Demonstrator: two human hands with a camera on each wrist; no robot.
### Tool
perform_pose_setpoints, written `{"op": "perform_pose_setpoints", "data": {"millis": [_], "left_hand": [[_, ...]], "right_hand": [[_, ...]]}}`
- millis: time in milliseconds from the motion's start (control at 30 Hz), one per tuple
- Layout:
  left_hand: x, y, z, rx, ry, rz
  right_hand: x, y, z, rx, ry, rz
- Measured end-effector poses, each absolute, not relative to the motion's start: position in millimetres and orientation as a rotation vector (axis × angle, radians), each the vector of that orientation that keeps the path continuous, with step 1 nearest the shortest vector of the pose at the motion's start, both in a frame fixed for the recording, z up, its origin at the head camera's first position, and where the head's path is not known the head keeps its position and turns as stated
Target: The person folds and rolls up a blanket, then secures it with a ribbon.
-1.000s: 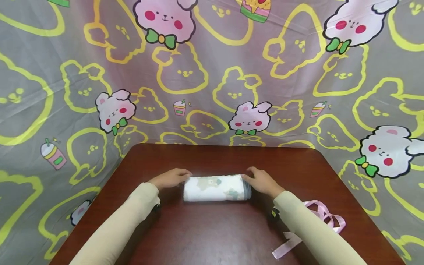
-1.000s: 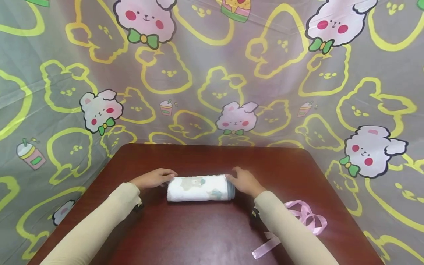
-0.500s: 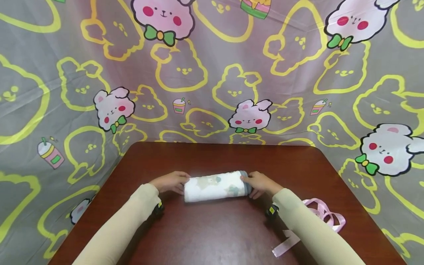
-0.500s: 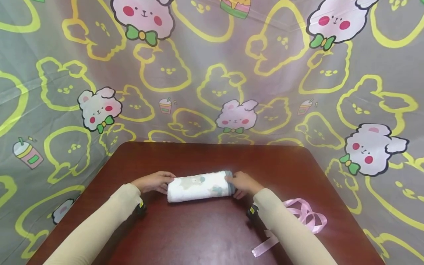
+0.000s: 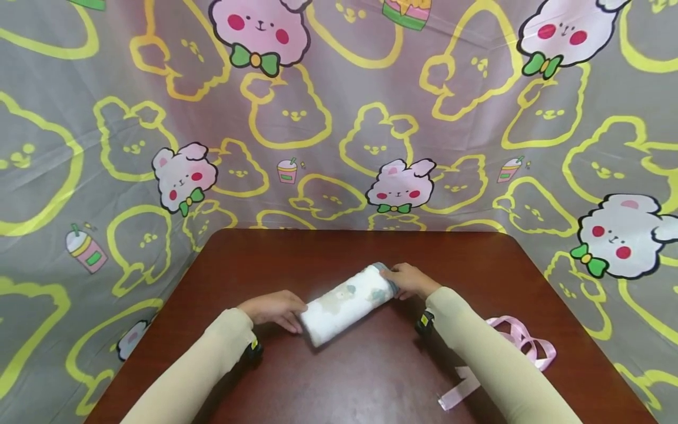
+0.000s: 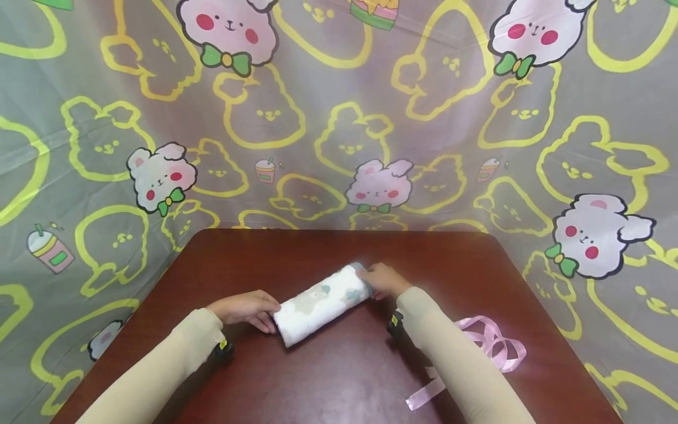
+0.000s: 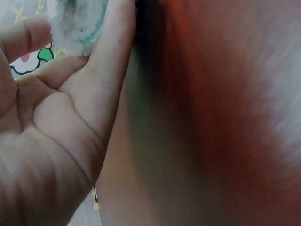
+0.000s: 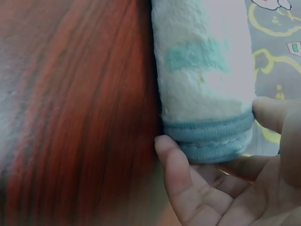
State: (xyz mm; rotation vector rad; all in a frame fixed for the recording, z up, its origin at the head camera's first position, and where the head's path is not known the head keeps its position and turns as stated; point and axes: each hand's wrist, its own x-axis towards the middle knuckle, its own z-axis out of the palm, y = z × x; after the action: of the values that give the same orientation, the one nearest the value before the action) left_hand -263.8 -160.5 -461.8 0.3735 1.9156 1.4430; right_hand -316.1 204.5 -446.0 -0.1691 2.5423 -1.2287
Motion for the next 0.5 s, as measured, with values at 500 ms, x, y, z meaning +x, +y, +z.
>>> {"op": "perform_pose_setpoints", "data": {"millis": [500], "left_hand": [[-225,-140,-469,0.513,1.863,1.369]], "right_hand": [[-337,181,-451,-0.214,2.563,-1.289]]}}
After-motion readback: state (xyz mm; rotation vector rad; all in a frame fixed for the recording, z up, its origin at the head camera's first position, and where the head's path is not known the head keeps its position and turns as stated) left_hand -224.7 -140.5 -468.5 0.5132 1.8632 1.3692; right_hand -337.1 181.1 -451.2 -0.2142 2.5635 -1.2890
